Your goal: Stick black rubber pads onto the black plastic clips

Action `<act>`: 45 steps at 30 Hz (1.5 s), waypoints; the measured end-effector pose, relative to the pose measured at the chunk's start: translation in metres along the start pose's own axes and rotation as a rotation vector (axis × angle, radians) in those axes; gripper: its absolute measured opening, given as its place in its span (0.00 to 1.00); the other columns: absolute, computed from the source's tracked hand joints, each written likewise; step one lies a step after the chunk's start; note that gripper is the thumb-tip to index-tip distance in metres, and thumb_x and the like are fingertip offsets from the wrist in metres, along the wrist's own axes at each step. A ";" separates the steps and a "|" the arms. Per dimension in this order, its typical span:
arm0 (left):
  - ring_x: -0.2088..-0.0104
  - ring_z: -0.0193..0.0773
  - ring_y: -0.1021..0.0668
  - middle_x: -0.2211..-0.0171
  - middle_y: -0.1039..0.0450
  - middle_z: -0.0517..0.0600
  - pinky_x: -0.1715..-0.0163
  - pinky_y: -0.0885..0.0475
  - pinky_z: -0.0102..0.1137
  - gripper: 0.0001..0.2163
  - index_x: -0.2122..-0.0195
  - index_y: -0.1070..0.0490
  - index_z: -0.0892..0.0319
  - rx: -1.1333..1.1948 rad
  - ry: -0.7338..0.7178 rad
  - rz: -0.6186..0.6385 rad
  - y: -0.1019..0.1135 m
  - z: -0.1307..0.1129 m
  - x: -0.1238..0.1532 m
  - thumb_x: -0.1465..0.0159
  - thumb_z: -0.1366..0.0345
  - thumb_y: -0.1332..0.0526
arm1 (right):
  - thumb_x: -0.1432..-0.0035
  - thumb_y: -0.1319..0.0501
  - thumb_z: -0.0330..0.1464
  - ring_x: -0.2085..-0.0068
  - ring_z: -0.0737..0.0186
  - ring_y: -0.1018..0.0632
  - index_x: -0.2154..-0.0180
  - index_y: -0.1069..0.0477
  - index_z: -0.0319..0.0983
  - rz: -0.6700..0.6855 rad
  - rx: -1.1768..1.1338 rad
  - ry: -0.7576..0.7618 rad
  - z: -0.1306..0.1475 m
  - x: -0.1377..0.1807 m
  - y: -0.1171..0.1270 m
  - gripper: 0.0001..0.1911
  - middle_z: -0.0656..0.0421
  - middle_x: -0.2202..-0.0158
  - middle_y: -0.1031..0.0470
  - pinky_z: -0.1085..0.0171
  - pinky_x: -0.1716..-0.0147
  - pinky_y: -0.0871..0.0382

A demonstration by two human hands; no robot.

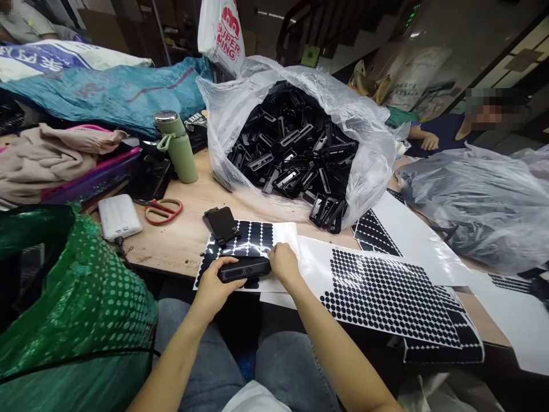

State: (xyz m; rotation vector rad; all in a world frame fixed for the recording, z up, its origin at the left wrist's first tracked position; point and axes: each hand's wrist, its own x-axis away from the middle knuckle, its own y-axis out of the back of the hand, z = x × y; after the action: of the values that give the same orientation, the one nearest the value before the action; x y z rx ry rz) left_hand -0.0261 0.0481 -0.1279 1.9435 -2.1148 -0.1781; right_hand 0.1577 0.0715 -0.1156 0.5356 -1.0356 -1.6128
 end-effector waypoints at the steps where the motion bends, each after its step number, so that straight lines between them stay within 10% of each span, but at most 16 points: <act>1: 0.61 0.43 0.26 0.62 0.28 0.50 0.57 0.34 0.38 0.21 0.60 0.29 0.58 -0.002 -0.004 0.011 0.000 0.001 0.000 0.57 0.64 0.32 | 0.44 0.46 0.32 0.62 0.52 0.27 0.66 0.32 0.35 -0.007 0.005 -0.003 0.001 0.002 -0.002 0.08 0.46 0.61 0.30 0.60 0.65 0.37; 21: 0.58 0.46 0.26 0.62 0.26 0.52 0.55 0.33 0.40 0.24 0.59 0.26 0.59 0.005 0.010 0.024 0.003 -0.002 0.007 0.59 0.60 0.30 | 0.44 0.48 0.32 0.65 0.59 0.28 0.71 0.34 0.38 -0.059 -0.286 0.047 -0.002 0.013 0.013 0.07 0.54 0.67 0.28 0.63 0.65 0.37; 26: 0.61 0.44 0.25 0.62 0.26 0.53 0.57 0.31 0.39 0.24 0.59 0.26 0.60 0.088 -0.012 0.031 -0.009 -0.018 0.012 0.59 0.62 0.29 | 0.46 0.45 0.38 0.66 0.63 0.30 0.72 0.35 0.40 0.179 -0.678 0.254 0.008 0.054 0.042 0.08 0.60 0.69 0.31 0.65 0.66 0.37; 45: 0.52 0.48 0.31 0.62 0.31 0.52 0.50 0.38 0.41 0.19 0.61 0.24 0.55 -0.047 -0.143 0.070 -0.025 -0.043 0.028 0.57 0.61 0.30 | 0.48 0.44 0.33 0.58 0.59 0.31 0.75 0.33 0.40 0.197 -0.606 0.203 0.009 0.084 0.052 0.06 0.56 0.58 0.34 0.60 0.61 0.37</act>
State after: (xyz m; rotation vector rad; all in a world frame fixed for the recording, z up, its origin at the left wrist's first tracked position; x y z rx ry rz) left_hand 0.0073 0.0219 -0.0906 1.8781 -2.2428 -0.3598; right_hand 0.1529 -0.0056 -0.0534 0.1717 -0.3972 -1.5577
